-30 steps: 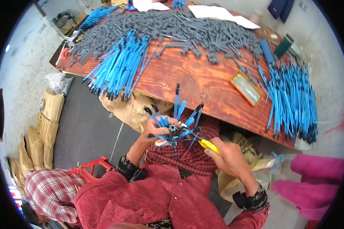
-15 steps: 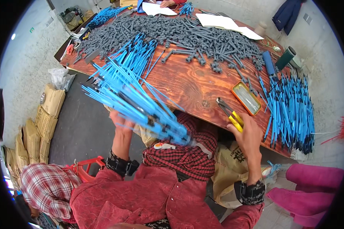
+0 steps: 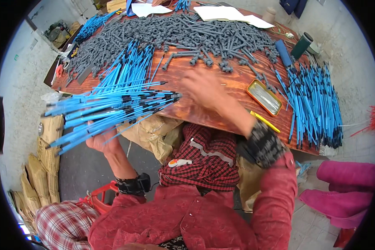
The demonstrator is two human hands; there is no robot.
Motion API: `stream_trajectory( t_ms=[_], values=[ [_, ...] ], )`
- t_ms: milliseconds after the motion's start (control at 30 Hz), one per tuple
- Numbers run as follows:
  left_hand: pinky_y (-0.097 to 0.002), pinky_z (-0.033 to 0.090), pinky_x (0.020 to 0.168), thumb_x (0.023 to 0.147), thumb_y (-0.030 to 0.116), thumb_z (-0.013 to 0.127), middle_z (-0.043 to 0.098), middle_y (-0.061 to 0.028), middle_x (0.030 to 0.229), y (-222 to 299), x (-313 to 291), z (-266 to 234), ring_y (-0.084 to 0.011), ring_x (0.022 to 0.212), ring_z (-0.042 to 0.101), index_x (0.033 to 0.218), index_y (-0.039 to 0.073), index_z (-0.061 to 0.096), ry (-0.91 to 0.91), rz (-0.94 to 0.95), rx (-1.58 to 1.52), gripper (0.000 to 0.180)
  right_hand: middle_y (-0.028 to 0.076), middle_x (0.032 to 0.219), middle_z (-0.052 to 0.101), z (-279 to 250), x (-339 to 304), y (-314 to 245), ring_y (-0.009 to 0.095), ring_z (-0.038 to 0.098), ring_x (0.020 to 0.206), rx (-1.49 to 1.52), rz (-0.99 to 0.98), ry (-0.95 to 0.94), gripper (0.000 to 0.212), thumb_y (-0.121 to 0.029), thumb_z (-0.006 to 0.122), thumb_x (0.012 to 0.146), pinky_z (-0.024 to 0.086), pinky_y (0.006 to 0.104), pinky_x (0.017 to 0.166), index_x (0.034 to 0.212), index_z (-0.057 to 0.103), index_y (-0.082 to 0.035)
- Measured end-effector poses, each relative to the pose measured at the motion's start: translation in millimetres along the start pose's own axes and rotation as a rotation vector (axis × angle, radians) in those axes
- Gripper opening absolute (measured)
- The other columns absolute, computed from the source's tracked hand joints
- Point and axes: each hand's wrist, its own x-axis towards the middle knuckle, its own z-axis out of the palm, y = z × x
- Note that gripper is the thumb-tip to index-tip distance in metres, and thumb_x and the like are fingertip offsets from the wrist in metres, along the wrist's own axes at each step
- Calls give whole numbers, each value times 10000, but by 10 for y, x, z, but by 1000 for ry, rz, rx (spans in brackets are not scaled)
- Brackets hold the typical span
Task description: Manually processing or assembling blue electrical components using a wire stripper tool on a production workbench.
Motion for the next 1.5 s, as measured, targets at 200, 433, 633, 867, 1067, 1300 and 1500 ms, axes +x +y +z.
stream_trajectory(
  t_ms=[200, 433, 633, 867, 1067, 1300, 1500],
  values=[
    [-635, 292, 1198, 936, 87, 641, 446, -192, 1543, -356, -89, 143, -388, 1417, 430, 1507, 76, 447, 30, 74, 222, 603, 38, 1341, 610, 781, 856, 641, 287, 546, 1240, 60, -263, -89, 357, -221, 688, 878, 451, 450, 1039, 1227, 648, -154],
    [-557, 386, 1117, 925, 149, 705, 609, -89, 1011, -1232, 410, 378, -295, 1066, 560, 1118, 92, 606, -340, 154, 364, 224, 27, 1248, 649, 700, 809, 1350, 270, 569, 1203, -288, -138, -3, 258, -248, 671, 900, 460, 431, 1029, 1138, 693, -150],
    [-482, 489, 973, 836, -14, 727, 704, -95, 1011, -1361, 667, 196, -313, 1028, 647, 843, 84, 616, -605, 81, 714, 148, 99, 1119, 672, 340, 624, 1256, 323, 629, 1040, 34, 247, -87, 210, -242, 633, 964, 523, 419, 869, 1064, 714, -76],
    [-495, 431, 1057, 652, 23, 717, 612, -163, 1334, -1146, 271, -4, -416, 1274, 518, 923, 107, 720, -654, 84, 1521, 284, 167, 1008, 696, -81, 503, 726, 402, 645, 988, 140, 437, -247, 358, -364, 537, 1029, 511, 476, 850, 1076, 709, -53],
    [-477, 386, 1128, 686, -44, 716, 381, -268, 1575, -894, 332, 86, -420, 1381, 459, 1153, 73, 720, -728, 29, 1486, 481, 180, 1010, 722, 132, 749, 148, 318, 698, 902, 526, 650, -494, 433, -412, 571, 986, 535, 453, 805, 1199, 638, -41],
    [-472, 332, 1176, 929, -28, 603, 420, -234, 1564, -558, 83, 110, -419, 1435, 401, 1404, 43, 551, -509, 73, 1784, 483, 108, 712, 701, 622, 1027, -150, 209, 659, 545, 953, 812, -424, 324, -320, 641, 878, 517, 380, 527, 1012, 700, -31],
    [-427, 367, 1158, 1010, -13, 495, 575, -212, 1443, -230, 105, -9, -339, 1350, 537, 1280, -19, 642, -419, -96, 1510, 308, 125, 650, 689, 1166, 1195, -104, 218, 679, 539, 991, 931, -88, 258, -253, 629, 863, 534, 370, 511, 833, 727, -16]
  ],
)
